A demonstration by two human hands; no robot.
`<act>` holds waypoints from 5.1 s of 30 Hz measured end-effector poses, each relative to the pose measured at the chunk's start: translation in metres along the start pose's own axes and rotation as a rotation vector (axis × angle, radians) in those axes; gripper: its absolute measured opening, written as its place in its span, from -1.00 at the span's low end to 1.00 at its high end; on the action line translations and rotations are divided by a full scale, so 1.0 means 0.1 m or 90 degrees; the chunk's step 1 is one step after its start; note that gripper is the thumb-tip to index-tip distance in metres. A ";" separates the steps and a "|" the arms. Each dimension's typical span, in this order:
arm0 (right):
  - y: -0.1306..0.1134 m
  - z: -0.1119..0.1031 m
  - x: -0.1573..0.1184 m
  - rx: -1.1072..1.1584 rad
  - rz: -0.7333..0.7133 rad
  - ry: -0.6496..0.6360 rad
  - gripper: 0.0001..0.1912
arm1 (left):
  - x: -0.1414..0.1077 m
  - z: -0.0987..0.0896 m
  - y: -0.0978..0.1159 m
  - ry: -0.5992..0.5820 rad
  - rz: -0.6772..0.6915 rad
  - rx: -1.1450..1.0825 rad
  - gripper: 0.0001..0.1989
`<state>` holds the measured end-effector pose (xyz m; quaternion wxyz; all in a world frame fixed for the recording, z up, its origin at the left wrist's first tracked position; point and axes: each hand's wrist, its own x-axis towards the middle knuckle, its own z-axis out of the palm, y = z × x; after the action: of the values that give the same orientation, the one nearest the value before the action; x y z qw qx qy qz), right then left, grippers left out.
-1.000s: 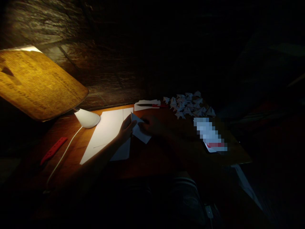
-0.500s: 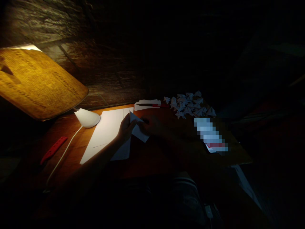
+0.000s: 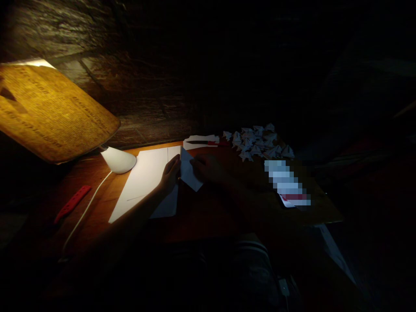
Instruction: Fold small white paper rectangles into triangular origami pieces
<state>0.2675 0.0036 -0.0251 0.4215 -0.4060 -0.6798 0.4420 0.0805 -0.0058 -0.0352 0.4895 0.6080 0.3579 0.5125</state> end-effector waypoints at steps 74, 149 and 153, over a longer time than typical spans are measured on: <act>-0.23 0.00 -0.10 -0.001 0.003 -0.156 -0.51 | 0.02 0.04 0.19 0.183 -0.039 -0.105 -0.50; -0.15 -0.07 -0.09 0.035 0.020 -0.039 -0.60 | 0.00 0.01 0.13 0.040 -0.132 -0.020 -0.53; -0.15 -0.09 -0.08 0.022 0.015 -0.065 -0.60 | 0.00 0.01 0.14 0.034 -0.143 -0.006 -0.53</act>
<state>0.2760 -0.0052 -0.0103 0.3879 -0.3836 -0.6880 0.4786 0.0806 -0.0096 -0.0212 0.5373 0.5476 0.4342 0.4721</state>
